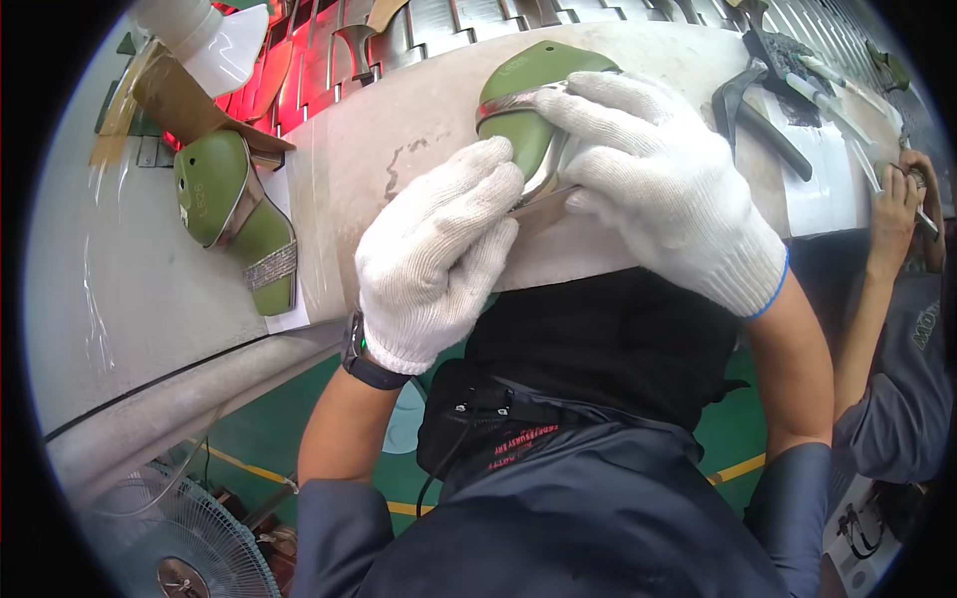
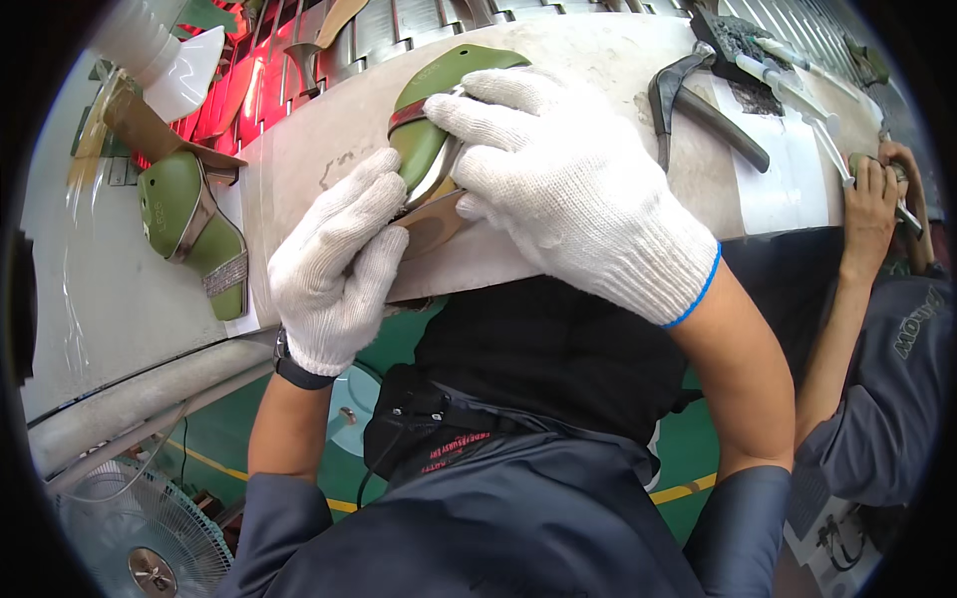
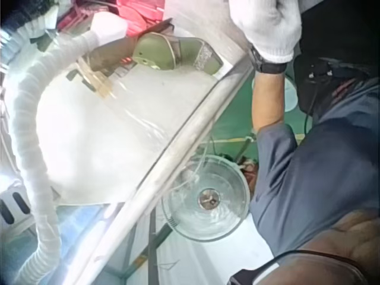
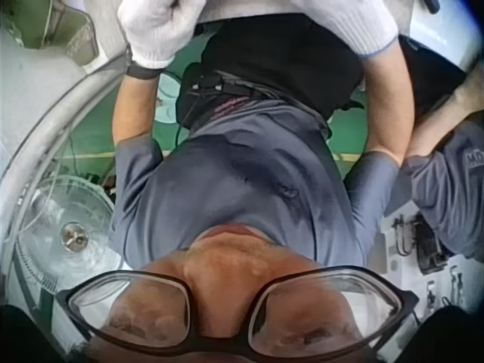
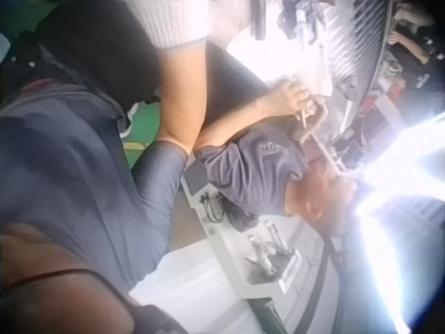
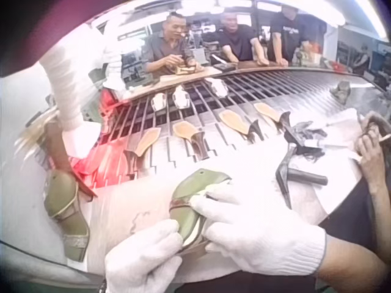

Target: The person assembles high-heeled shoes on shoe lasts by pressing soles and heels into place by hand, applying adhesive using a syringe, and tapping the edges with a hammer.

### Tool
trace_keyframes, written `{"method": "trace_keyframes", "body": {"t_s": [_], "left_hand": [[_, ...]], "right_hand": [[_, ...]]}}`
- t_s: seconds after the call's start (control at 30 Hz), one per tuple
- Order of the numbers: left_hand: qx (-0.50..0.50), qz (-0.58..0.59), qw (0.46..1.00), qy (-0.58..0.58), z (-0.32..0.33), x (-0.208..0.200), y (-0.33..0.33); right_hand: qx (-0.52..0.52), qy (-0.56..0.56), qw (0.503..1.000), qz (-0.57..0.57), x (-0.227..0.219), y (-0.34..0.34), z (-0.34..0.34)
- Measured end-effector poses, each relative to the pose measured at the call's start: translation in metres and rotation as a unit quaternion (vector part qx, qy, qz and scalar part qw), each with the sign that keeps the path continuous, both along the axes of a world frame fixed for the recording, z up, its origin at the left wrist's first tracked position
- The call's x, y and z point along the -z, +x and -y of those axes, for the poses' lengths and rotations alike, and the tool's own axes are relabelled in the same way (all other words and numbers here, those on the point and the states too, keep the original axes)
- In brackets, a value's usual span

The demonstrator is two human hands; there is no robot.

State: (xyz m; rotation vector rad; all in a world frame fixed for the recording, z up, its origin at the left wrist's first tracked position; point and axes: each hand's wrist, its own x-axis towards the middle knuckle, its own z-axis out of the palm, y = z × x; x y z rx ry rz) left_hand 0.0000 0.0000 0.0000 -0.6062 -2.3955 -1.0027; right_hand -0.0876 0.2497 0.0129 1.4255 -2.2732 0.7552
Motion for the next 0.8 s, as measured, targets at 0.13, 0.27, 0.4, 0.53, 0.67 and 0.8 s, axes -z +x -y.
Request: {"method": "trace_keyframes", "body": {"t_s": [0.13, 0.27, 0.4, 0.53, 0.67, 0.8], "left_hand": [[-0.012, -0.023, 1.0, -0.01, -0.005, 0.0, -0.004], [-0.041, 0.02, 0.998, -0.047, -0.017, -0.016, -0.002], [-0.033, 0.001, 0.994, -0.101, -0.024, -0.036, -0.015], [-0.029, 0.111, 0.983, -0.141, -0.031, -0.06, -0.051], [0.032, 0.04, 0.988, -0.148, -0.042, -0.042, -0.137], [0.088, 0.275, 0.949, -0.128, -0.041, -0.036, -0.177]], "right_hand": [[0.01, -0.001, 1.0, -0.001, -0.001, -0.001, 0.002], [0.025, -0.02, 0.999, 0.001, 0.0, -0.004, 0.005], [0.035, -0.013, 0.999, -0.019, -0.005, -0.003, 0.005], [0.097, 0.021, 0.995, 0.001, -0.011, 0.002, -0.012], [0.211, 0.083, 0.973, 0.046, -0.021, 0.013, -0.032], [0.207, 0.004, 0.978, -0.001, -0.035, 0.019, -0.032]]}}
